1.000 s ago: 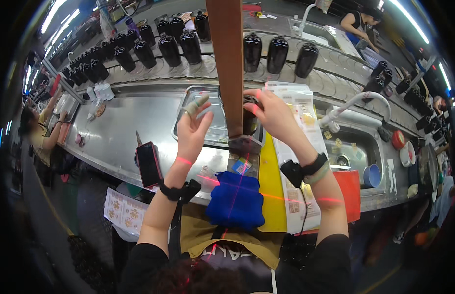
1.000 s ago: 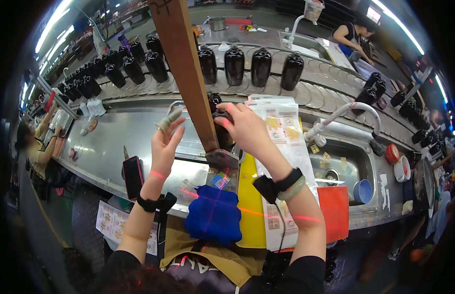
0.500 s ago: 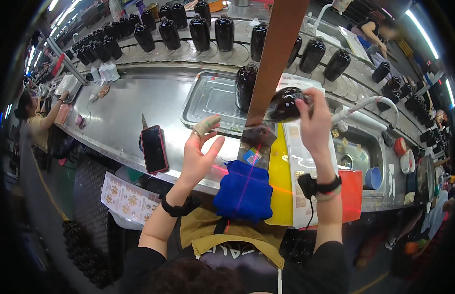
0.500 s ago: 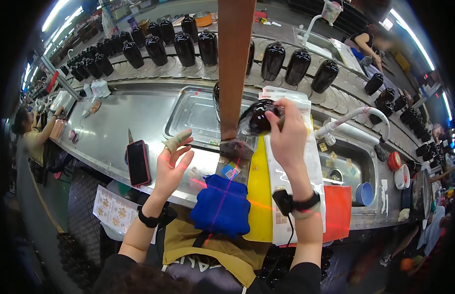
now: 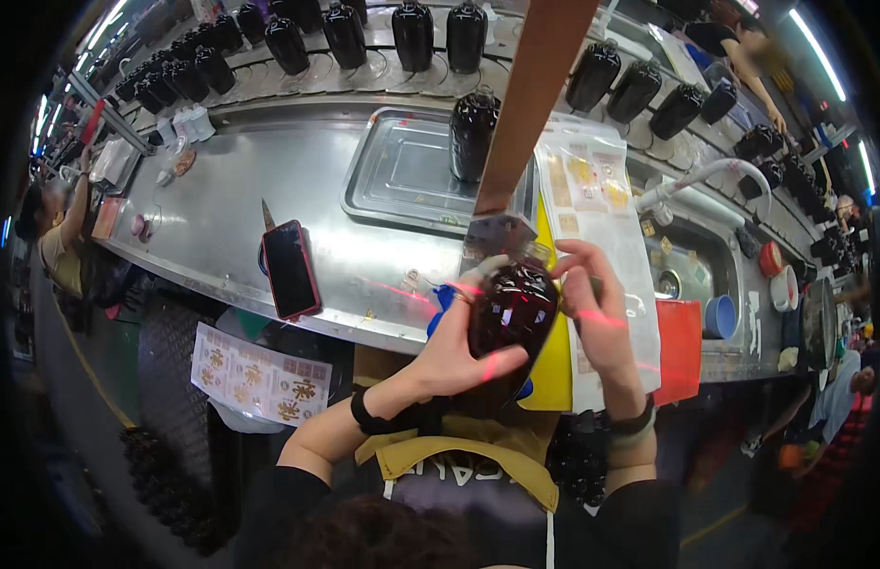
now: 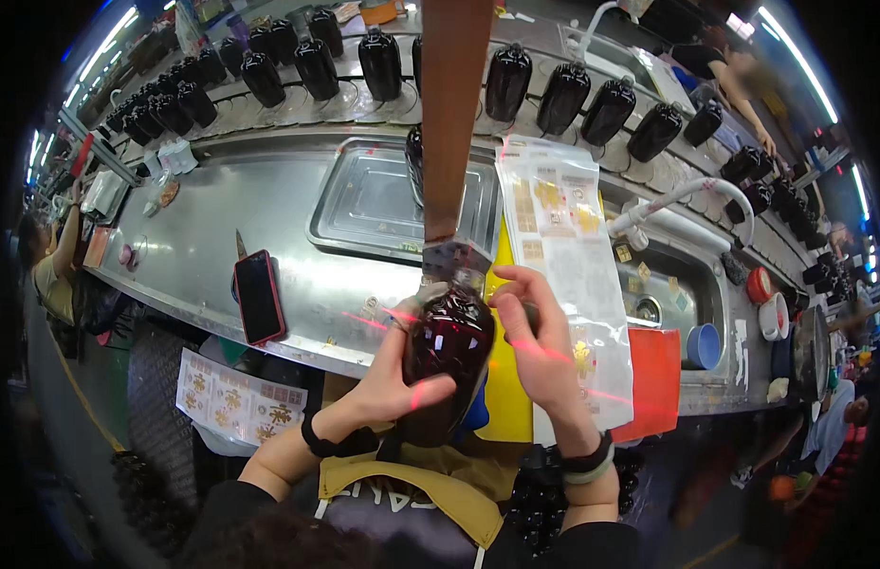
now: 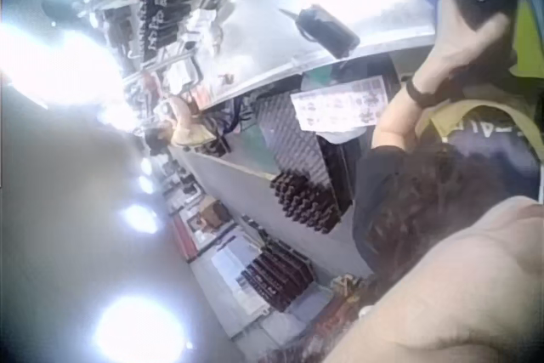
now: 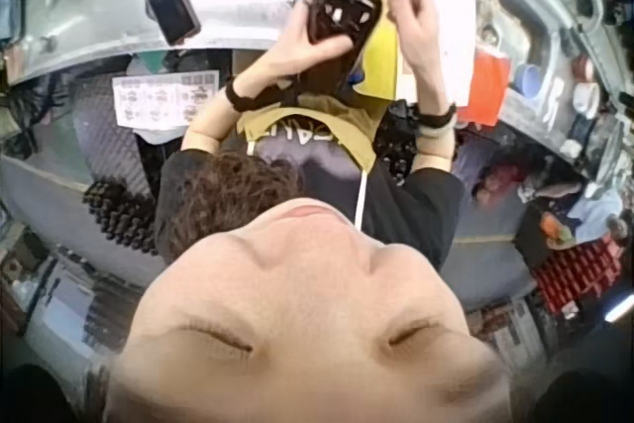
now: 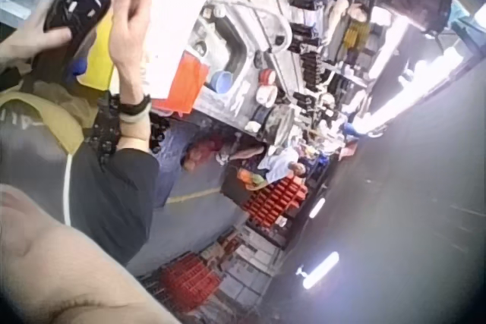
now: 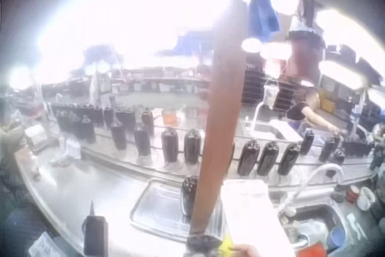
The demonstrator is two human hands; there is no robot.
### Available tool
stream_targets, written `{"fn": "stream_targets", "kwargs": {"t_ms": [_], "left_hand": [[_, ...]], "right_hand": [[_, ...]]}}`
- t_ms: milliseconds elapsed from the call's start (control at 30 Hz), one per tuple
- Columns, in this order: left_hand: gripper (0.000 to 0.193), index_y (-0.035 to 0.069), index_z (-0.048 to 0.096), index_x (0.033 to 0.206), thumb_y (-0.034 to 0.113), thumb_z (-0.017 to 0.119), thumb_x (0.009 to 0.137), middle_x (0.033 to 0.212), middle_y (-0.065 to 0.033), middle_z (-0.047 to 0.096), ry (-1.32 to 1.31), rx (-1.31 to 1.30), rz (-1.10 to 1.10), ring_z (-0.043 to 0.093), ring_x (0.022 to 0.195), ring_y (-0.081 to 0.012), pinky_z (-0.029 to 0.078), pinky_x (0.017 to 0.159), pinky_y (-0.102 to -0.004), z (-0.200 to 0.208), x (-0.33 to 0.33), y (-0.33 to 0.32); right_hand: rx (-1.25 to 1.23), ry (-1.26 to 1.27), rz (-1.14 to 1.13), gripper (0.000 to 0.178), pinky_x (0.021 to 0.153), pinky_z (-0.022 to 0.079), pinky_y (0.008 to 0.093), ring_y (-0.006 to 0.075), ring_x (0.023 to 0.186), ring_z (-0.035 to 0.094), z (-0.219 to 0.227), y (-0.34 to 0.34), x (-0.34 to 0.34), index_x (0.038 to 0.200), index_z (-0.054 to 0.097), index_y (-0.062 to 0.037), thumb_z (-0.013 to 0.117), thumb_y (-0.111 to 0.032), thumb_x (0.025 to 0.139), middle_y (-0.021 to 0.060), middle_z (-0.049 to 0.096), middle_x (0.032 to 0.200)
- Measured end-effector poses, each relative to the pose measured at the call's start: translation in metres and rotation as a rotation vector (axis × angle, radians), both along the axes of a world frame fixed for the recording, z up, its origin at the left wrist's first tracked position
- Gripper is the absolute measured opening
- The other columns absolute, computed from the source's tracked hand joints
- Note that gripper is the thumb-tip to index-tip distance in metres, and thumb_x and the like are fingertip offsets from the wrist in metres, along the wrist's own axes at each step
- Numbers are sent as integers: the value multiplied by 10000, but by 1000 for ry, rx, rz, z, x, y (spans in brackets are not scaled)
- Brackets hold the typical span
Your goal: The recorder is manually applying and smoothing multiple labels onto dark glass bottles in a factory assembly line setting.
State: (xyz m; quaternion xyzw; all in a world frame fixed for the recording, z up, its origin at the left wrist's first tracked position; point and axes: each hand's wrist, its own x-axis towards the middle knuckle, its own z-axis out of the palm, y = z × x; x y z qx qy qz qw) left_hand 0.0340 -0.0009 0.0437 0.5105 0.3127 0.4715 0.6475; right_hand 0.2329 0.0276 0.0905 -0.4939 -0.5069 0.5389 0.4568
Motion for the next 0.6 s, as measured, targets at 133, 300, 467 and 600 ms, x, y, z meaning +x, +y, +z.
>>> {"fn": "stream_targets", "kwargs": {"t_ms": [133, 300, 467, 600], "left_hand": [[594, 3, 397, 1401, 223, 725, 958, 1237, -101, 609, -131, -376, 78, 618, 1097, -142, 527, 940, -305, -19, 3, -1], [574, -9, 448, 1359, 305, 723, 965, 1213, -102, 618, -74, -432, 80, 623, 1066, -134, 538, 902, -288, -36, 11, 18], [561, -14, 443, 1385, 288, 697, 986, 1231, -110, 619, -67, -472, 130, 618, 1088, -146, 529, 924, -290, -39, 18, 32], [688, -43, 317, 1515, 126, 693, 963, 1312, -155, 587, 205, 41, 357, 613, 1140, -191, 519, 944, -316, -34, 20, 18]], "right_hand": [[-28, -125, 59, 503, 919, 483, 273, 146, 1052, 603, -60, -26, -17, 1486, 441, 20, 564, -223, 1063, 113, 634, 1252], [15, -9, -39, 479, 972, 481, 291, 154, 1097, 613, -71, -21, -20, 1451, 486, 36, 522, -263, 1078, 126, 657, 1232], [-43, -68, -108, 488, 902, 500, 296, 164, 986, 642, -68, -3, -24, 1432, 513, 26, 552, -291, 1063, 139, 690, 1137], [181, -332, -127, 443, 842, 510, 329, 246, 905, 665, -75, -7, -8, 1353, 582, 31, 632, -246, 1011, 198, 693, 1168]]}}
